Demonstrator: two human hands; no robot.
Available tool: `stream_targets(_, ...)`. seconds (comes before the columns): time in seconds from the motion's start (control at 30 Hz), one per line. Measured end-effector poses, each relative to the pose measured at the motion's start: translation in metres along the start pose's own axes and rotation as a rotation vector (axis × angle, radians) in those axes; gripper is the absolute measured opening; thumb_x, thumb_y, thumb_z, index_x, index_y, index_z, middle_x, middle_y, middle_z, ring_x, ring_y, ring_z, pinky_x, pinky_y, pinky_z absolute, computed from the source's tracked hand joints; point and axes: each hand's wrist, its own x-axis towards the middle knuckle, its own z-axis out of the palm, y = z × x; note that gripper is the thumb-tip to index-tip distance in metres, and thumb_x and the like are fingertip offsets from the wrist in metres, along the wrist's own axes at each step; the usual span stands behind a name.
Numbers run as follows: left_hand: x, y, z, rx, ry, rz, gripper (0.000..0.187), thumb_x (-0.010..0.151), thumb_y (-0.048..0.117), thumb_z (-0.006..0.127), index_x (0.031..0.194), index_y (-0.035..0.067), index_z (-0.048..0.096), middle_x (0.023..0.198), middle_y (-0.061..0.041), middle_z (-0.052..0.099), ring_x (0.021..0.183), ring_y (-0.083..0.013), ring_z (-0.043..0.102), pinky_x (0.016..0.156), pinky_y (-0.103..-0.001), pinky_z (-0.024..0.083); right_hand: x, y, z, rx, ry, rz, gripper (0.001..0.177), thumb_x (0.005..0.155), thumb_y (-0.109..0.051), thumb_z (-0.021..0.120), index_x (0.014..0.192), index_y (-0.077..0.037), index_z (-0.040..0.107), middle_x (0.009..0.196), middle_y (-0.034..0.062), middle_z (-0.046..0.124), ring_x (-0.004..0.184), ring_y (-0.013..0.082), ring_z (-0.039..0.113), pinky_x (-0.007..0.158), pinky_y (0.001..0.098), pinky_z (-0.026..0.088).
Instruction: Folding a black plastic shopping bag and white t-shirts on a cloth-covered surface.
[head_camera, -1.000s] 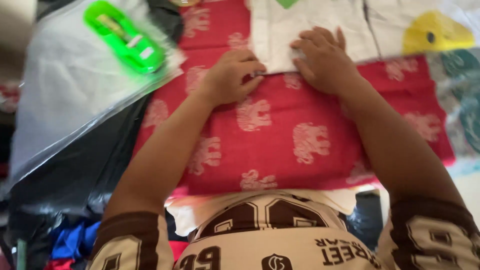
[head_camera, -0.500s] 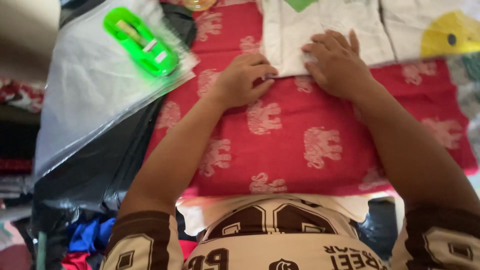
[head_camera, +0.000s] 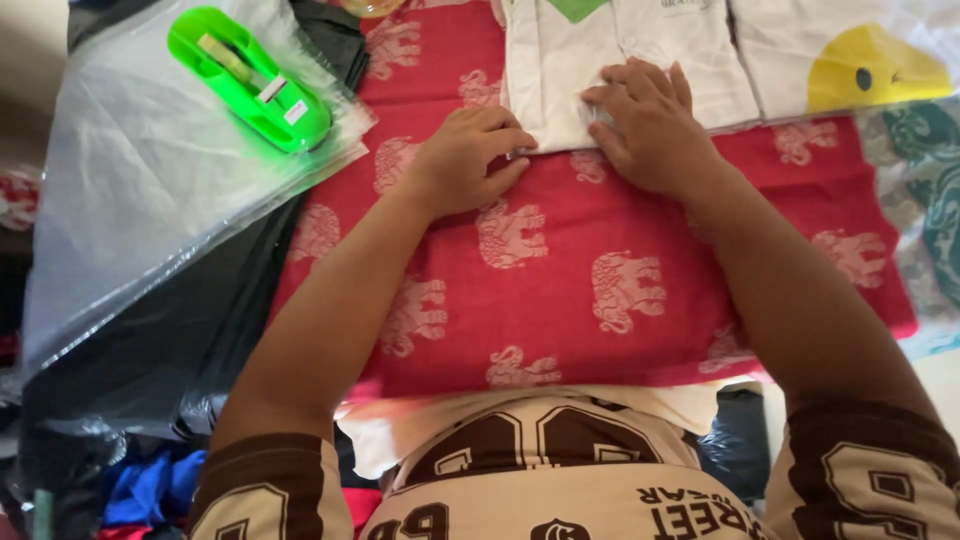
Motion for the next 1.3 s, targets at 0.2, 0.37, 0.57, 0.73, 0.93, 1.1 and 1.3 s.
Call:
stream_targets(0.2, 0.003, -0.015, 0.015, 0.292, 0.164, 0.051, 0.013, 0.097, 0.014, 0.066, 0.093, 0.012, 0.077, 0.103, -0.006, 0.067, 0.096, -0.0192, 0.055, 0.096, -0.035, 0.036, 0.001, 0.0, -0.002, 0.01, -0.03, -0.007, 0.042, 0.106, -0.025, 0.056, 0.143, -0.004, 0.061, 0.152, 0.0217, 0.048, 0.15, 0.0418, 0.03, 0.12, 0.0613, 0.01)
stream_targets(0.37, -0.004, -0.03, -0.009, 0.718, 0.274, -0.22, 0.028, 0.086, 0.023, 0.08, 0.104, 0.004, 0.072, 0.121, -0.014, 0.056, 0.115, -0.0318, 0.045, 0.106, -0.052, 0.024, 0.003, -0.003, -0.008, 0.026, -0.086, 0.004, 0.043, 0.107, -0.025, 0.053, 0.144, -0.004, 0.058, 0.154, 0.0226, 0.047, 0.15, 0.0425, 0.029, 0.12, 0.0643, 0.008)
stream_targets(0.57, -0.064, -0.092, -0.036, 1.003, -0.022, -0.477, 0.073, 0.084, 0.064, 0.075, 0.134, 0.011, 0.073, 0.168, -0.026, 0.031, 0.156, -0.0459, 0.007, 0.119, -0.069, -0.013, 0.004, -0.008, -0.013, 0.027, -0.105, 0.025, 0.044, 0.108, -0.026, 0.052, 0.146, -0.004, 0.058, 0.156, 0.0241, 0.047, 0.152, 0.0422, 0.027, 0.121, 0.0627, 0.007)
stream_targets(0.73, -0.078, -0.123, -0.03, 0.961, -0.057, -0.435, 0.062, 0.096, 0.066, 0.067, 0.132, 0.017, 0.076, 0.174, -0.023, 0.024, 0.16, -0.04, -0.006, 0.118, -0.067, -0.018, 0.003, -0.009, -0.014, 0.052, -0.095, 0.009, 0.043, 0.107, -0.023, 0.053, 0.146, -0.004, 0.058, 0.156, 0.0239, 0.048, 0.152, 0.0428, 0.028, 0.12, 0.0637, 0.009)
stream_targets(0.93, -0.041, -0.105, -0.008, 1.242, -0.361, -0.632, 0.044, 0.079, -0.018, 0.059, 0.109, 0.008, 0.079, 0.173, -0.014, 0.032, 0.156, -0.0459, 0.013, 0.12, -0.066, -0.012, 0.003, -0.009, -0.014, 0.039, -0.104, 0.027, 0.043, 0.108, -0.024, 0.053, 0.146, -0.005, 0.058, 0.157, 0.0232, 0.047, 0.153, 0.0424, 0.026, 0.121, 0.0618, 0.007)
stream_targets(1.1, -0.031, -0.099, 0.03, 0.766, -0.034, -0.529, 0.046, 0.09, 0.014, 0.061, 0.131, -0.002, 0.05, 0.133, -0.022, 0.06, 0.114, -0.0364, 0.063, 0.086, -0.042, 0.057, 0.001, -0.013, -0.018, 0.051, -0.099, 0.023, 0.043, 0.107, -0.023, 0.054, 0.145, -0.002, 0.058, 0.155, 0.0232, 0.048, 0.152, 0.0425, 0.028, 0.121, 0.0639, 0.009)
stream_targets(1.3, -0.029, -0.095, 0.029, 0.795, 0.008, -0.713, 0.054, 0.091, 0.023, 0.057, 0.139, -0.002, 0.05, 0.122, -0.022, 0.064, 0.107, -0.0369, 0.062, 0.087, -0.045, 0.053, 0.003, -0.008, -0.013, 0.046, -0.108, 0.036, 0.044, 0.108, -0.026, 0.051, 0.146, -0.005, 0.057, 0.157, 0.0228, 0.047, 0.152, 0.0418, 0.027, 0.121, 0.0641, 0.007)
